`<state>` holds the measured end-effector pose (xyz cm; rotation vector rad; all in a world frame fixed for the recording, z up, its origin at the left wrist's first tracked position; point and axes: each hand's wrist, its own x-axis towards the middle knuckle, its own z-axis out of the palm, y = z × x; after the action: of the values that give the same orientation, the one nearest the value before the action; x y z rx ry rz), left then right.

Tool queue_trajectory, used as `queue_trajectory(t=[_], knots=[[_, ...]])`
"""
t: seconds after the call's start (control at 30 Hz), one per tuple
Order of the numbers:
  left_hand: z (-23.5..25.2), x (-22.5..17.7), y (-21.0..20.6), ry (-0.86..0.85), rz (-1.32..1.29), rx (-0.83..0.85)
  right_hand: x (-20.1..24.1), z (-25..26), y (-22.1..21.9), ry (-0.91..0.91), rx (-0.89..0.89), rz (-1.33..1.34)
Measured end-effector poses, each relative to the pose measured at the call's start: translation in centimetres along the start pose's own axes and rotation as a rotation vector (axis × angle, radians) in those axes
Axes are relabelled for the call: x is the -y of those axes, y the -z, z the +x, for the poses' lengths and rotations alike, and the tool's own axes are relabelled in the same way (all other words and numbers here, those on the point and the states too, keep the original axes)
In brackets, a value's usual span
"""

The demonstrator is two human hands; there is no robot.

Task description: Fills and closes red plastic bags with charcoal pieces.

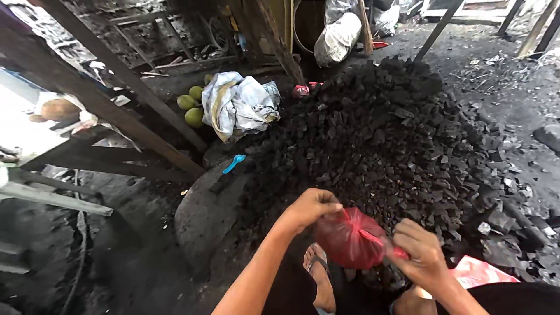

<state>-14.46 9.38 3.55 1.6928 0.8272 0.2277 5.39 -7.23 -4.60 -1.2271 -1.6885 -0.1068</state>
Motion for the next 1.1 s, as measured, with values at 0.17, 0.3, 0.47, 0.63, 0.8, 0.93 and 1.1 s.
queue_trajectory(t=[0.17, 0.3, 0.47, 0.63, 0.8, 0.93, 1.1], knots=[[0.6, -1.9, -3.0, -0.04, -0.086, 0.073, 2.8, 3.2, -2.8, 0.073, 0.03, 0.099], [-0.2, -2.6, -2.7, -0.082, -0.071, 0.162, 0.7, 5.6, -1.9, -0.258, -0.085, 0.276], [1.7, -0.6, -4.4, -0.068, 0.083, 0.154, -4.5, 3.4, -1.7, -0.657, 0.085, 0.606], [4.3, 1.4, -7.3, -0.04, 0.12, 0.128, -6.2, -1.3, -1.2, -0.909, 0.399, 0.521], [7.0, 4.3, -9.7, 0.04, 0.268, 0.127, -7.5, -3.7, -4.4, -0.832, 0.376, 0.043], [8.2, 6.0, -10.1, 0.116, 0.291, 0.053, -8.6, -5.9, -7.8, -0.686, 0.154, -0.272], [10.6, 8.3, -11.2, 0.16, 0.205, -0.039, -11.8, -6.0, -8.5, -0.766, 0.219, -0.105]])
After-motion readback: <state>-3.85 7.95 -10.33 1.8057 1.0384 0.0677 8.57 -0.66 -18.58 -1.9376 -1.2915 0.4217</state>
